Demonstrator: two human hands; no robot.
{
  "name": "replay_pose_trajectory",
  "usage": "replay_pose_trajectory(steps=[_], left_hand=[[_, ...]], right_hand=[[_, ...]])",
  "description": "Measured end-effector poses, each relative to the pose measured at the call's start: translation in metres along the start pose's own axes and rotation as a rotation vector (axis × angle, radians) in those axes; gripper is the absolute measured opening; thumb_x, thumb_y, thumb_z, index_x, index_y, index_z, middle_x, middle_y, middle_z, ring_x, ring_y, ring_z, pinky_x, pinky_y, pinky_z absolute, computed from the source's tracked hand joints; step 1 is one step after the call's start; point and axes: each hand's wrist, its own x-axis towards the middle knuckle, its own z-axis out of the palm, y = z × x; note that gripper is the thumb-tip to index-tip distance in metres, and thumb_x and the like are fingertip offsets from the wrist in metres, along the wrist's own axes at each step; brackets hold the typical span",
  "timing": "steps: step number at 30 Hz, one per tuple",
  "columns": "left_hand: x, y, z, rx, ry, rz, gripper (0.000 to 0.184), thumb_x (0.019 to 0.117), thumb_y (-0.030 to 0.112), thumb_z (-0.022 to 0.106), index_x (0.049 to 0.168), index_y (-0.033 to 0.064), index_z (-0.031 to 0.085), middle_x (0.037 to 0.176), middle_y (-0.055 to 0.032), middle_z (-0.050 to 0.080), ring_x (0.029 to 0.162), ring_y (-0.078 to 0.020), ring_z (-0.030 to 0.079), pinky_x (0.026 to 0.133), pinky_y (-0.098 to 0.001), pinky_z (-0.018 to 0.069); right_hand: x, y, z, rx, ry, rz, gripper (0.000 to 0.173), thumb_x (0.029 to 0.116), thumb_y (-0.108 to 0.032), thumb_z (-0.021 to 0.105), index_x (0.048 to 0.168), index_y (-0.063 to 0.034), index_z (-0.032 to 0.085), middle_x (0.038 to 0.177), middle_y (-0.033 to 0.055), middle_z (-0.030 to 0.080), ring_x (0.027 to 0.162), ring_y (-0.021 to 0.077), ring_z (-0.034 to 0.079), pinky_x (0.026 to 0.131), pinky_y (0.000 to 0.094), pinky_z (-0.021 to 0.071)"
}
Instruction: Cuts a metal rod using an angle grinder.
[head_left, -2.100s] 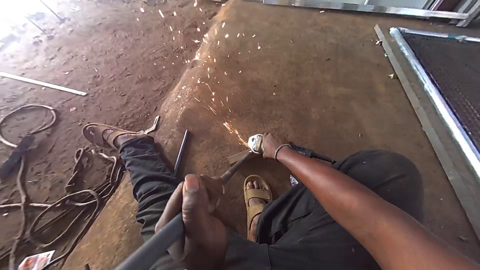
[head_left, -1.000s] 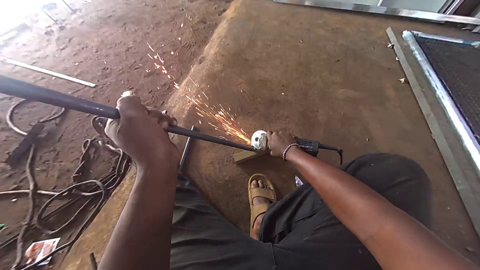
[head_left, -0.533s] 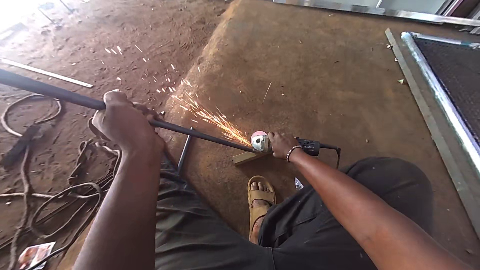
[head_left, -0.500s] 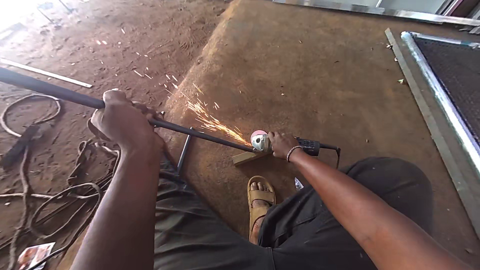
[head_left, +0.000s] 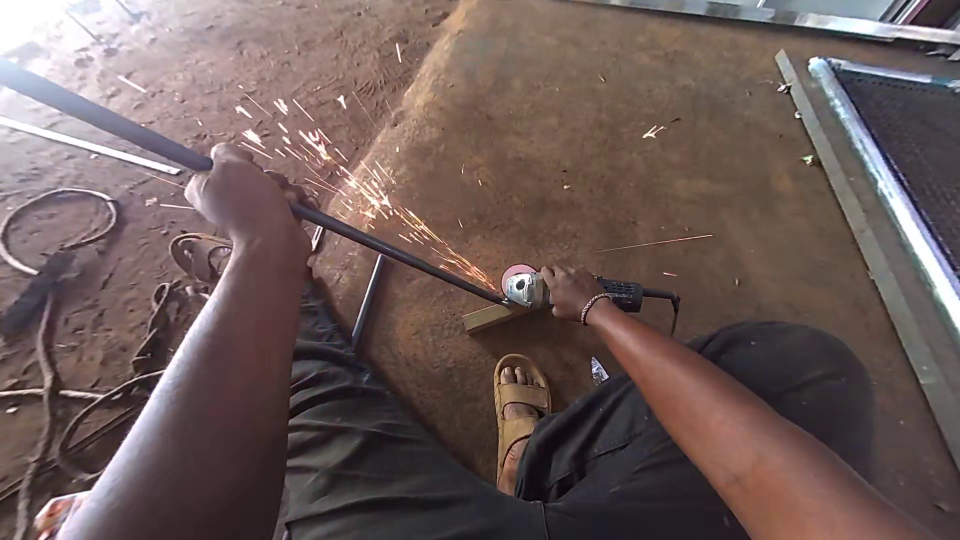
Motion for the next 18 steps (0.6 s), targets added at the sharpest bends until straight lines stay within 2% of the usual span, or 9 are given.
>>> replay_pose_trajectory(steps=[4,8,13,16,18], left_hand=[[0.009,-0.006,-0.001,-0.024,-0.005,0.009,0.026,0.1067,0.024,0.041,0.081,0.0223,0.039,0.052,0.0090,0.031,0.042,-0.0086,0.038,0.046,-0.0287,0.0436],[0.013,-0.009,-0.005,-0.006,0.010,0.021,0.025,0.1049,0.023,0.043,0.081,0.0223,0.040,0.054,0.0083,0.033,0.044,-0.0095,0.039,0.048,-0.0295,0.0438],[0.007,-0.009,-0.009,-0.006,0.011,0.044,0.026,0.1053,0.023,0.042,0.080,0.0219,0.040,0.052,0.0080,0.034,0.042,-0.0101,0.039,0.047,-0.0308,0.0452],[-0.005,-0.004,-0.011,-0.031,-0.004,0.052,0.024,0.1052,0.023,0.042,0.081,0.0220,0.040,0.053,0.0084,0.034,0.043,-0.0095,0.039,0.047,-0.0295,0.0443],[-0.017,-0.001,-0.014,-0.045,-0.004,0.057,0.025,0.1041,0.023,0.043,0.080,0.0224,0.040,0.052,0.0087,0.034,0.042,-0.0094,0.040,0.047,-0.0294,0.0443]], right_hand=[[0.000,0.003,-0.002,0.032,-0.007,0.021,0.075,0.0759,-0.022,0.084,0.140,-0.0016,0.052,0.124,0.0230,0.065,0.100,0.0412,0.070,0.081,0.0584,0.0575],[0.001,0.005,0.000,0.021,-0.014,0.000,0.072,0.0753,-0.022,0.084,0.138,-0.0031,0.053,0.122,0.0215,0.066,0.097,0.0397,0.070,0.078,0.0572,0.0579],[0.001,0.008,0.001,0.029,-0.002,0.004,0.072,0.0749,-0.022,0.084,0.137,-0.0026,0.053,0.123,0.0214,0.065,0.101,0.0394,0.070,0.080,0.0572,0.0582],[0.002,0.005,0.000,0.028,-0.011,0.004,0.075,0.0749,-0.025,0.084,0.139,-0.0033,0.053,0.123,0.0213,0.066,0.099,0.0400,0.070,0.080,0.0581,0.0580],[0.002,0.003,-0.003,0.049,-0.010,0.038,0.072,0.0744,-0.025,0.084,0.137,-0.0044,0.054,0.122,0.0205,0.066,0.100,0.0399,0.070,0.080,0.0586,0.0579]])
